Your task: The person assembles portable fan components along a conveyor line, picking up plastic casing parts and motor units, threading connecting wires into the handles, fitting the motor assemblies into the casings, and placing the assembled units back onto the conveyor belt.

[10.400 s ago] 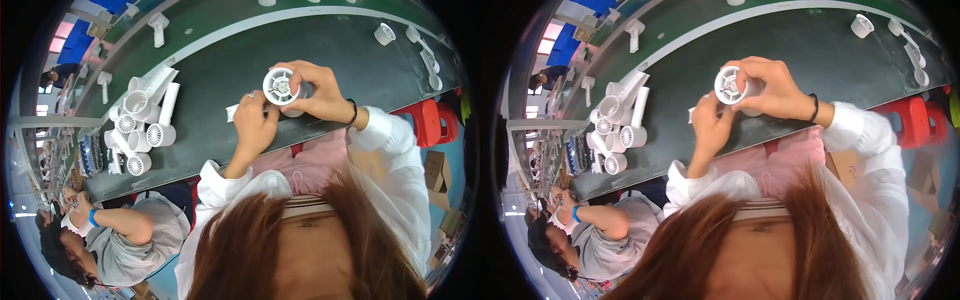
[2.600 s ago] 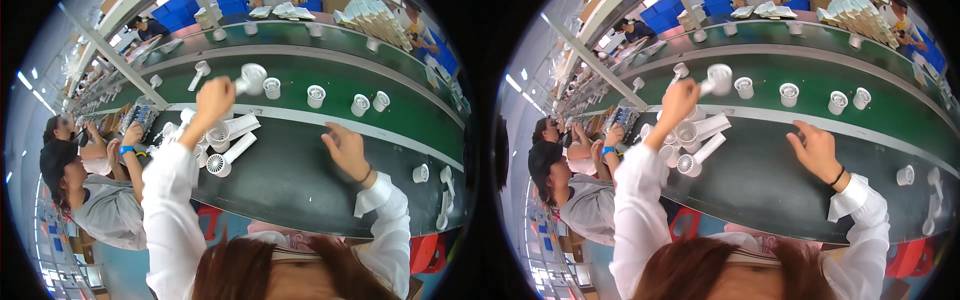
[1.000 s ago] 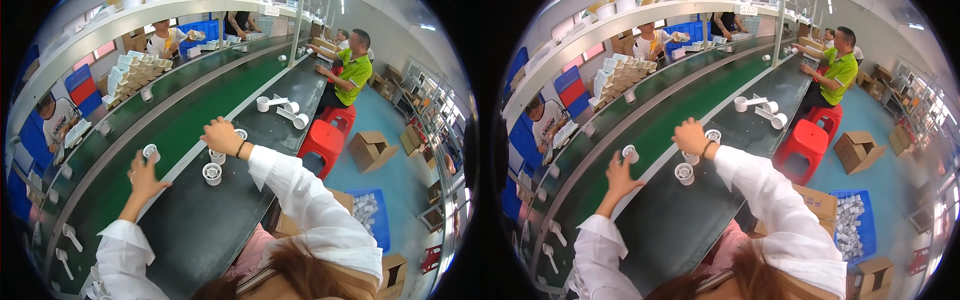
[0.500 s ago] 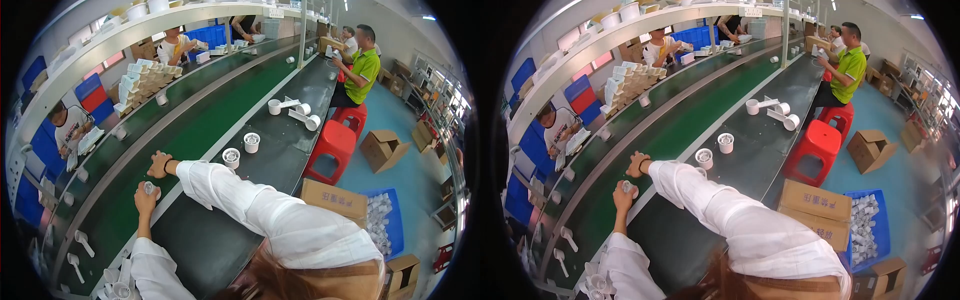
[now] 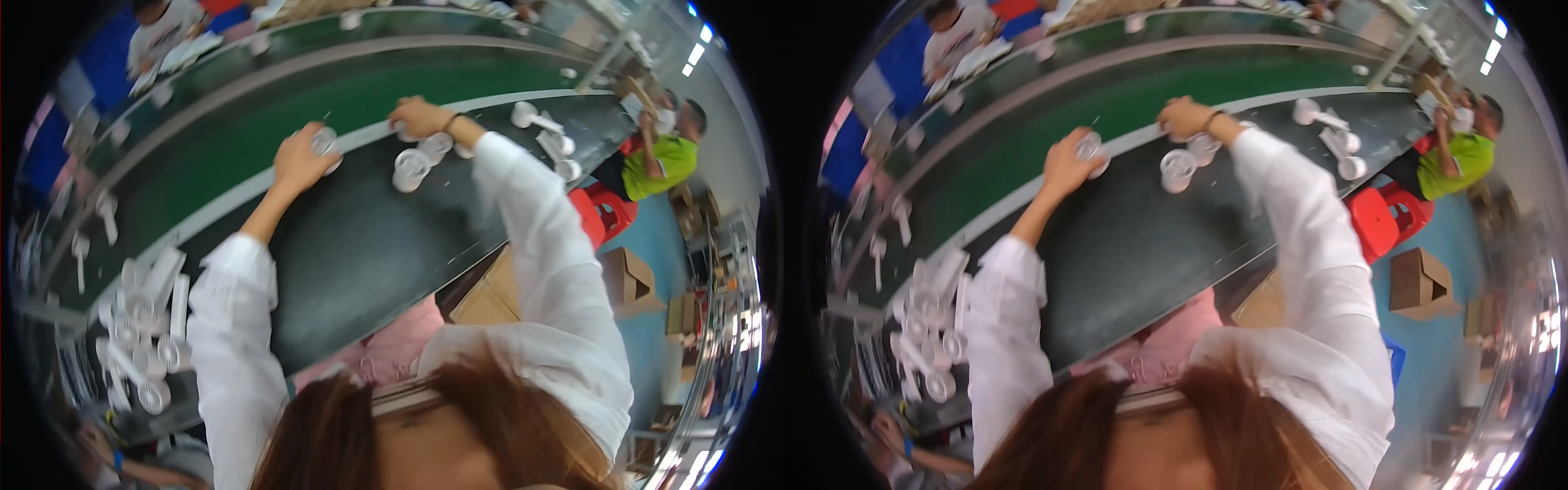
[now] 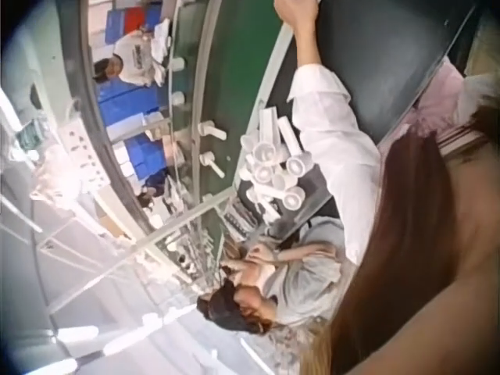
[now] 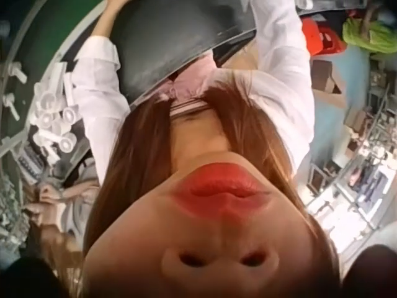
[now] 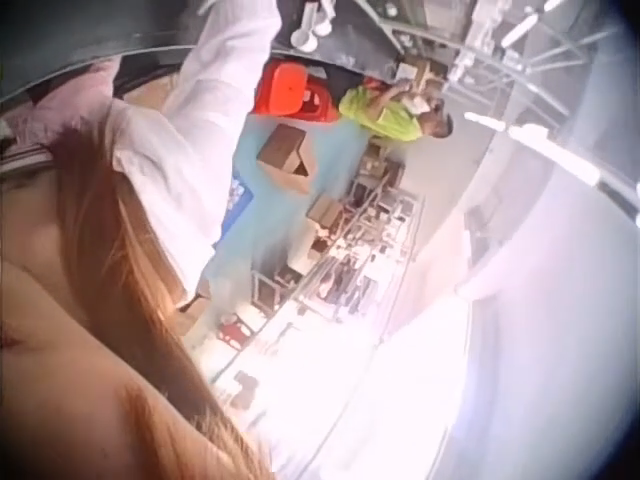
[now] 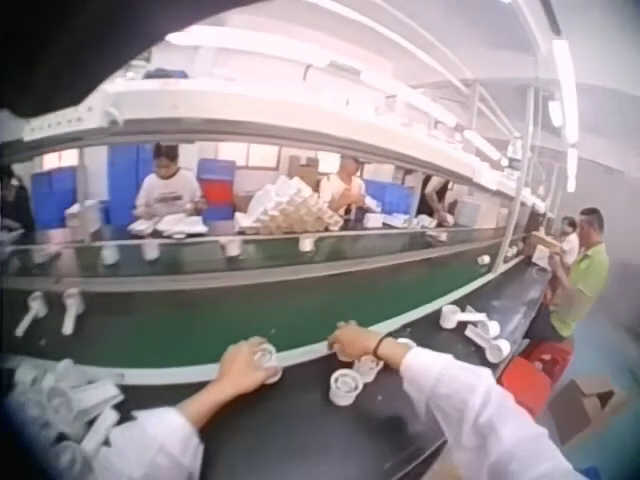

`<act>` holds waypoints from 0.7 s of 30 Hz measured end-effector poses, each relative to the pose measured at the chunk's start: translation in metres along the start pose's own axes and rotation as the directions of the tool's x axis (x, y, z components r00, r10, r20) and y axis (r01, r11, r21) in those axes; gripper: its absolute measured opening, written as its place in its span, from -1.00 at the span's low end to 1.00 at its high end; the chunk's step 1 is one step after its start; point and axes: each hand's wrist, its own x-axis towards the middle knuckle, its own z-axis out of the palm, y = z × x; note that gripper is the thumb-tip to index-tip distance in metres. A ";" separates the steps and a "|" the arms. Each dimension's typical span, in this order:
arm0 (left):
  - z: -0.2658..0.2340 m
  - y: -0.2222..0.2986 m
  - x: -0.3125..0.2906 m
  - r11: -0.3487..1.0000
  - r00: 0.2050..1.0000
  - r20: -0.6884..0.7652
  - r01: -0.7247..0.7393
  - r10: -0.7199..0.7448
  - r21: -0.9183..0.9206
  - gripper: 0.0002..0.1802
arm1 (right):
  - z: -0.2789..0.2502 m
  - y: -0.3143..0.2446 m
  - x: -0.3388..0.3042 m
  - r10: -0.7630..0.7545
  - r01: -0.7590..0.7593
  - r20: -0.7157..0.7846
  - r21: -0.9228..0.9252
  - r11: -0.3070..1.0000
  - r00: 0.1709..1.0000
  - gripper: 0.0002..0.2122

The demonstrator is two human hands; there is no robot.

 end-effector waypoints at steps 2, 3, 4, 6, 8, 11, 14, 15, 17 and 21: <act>-0.002 0.022 0.000 1.000 1.000 -0.030 -0.007 0.007 -0.027 -0.39 | 0.020 0.013 -0.013 0.052 -0.062 0.060 0.194 0.979 0.997 -0.64; -0.007 0.024 -0.010 0.999 0.999 -0.030 0.039 -0.039 -0.009 -0.39 | 0.021 -0.007 -0.014 0.150 -0.162 0.079 0.189 0.969 0.986 -0.61; -0.011 0.033 -0.015 0.998 0.998 -0.028 0.058 -0.059 -0.038 -0.39 | 0.020 -0.010 -0.015 0.148 -0.155 0.050 0.196 0.968 0.988 -0.60; -0.017 0.054 -0.023 0.996 0.997 0.016 0.080 -0.079 -0.044 -0.41 | 0.034 0.009 -0.019 0.135 -0.125 -0.027 0.230 0.965 0.991 -0.59; -0.031 0.068 -0.044 0.996 0.994 0.070 0.088 -0.087 -0.011 -0.42 | 0.037 0.020 -0.023 0.109 -0.067 -0.084 0.395 0.916 0.990 -0.59; -0.046 0.073 -0.090 0.997 0.988 0.134 0.079 -0.077 -0.009 -0.43 | 0.000 -0.003 -0.044 0.212 -0.032 -0.167 0.709 0.704 0.963 -0.62; -0.046 0.091 -0.125 0.995 0.987 0.144 0.087 -0.078 -0.058 -0.45 | -0.023 -0.003 -0.081 0.265 0.041 -0.474 0.542 0.839 0.840 -0.66; -0.044 0.092 -0.136 0.993 0.987 0.149 0.078 -0.064 -0.091 -0.46 | -0.025 -0.010 -0.092 0.272 0.034 -0.471 0.545 0.838 0.839 -0.66; -0.044 0.102 -0.157 0.989 0.994 0.103 0.041 -0.026 -0.142 -0.42 | -0.036 -0.047 -0.115 0.466 0.050 -0.441 0.764 0.643 0.767 -0.71; -0.035 0.100 -0.189 0.967 0.992 0.023 0.122 -0.120 -0.224 -0.25 | -0.025 -0.185 -0.138 0.224 0.314 -0.591 0.667 0.676 0.775 -0.68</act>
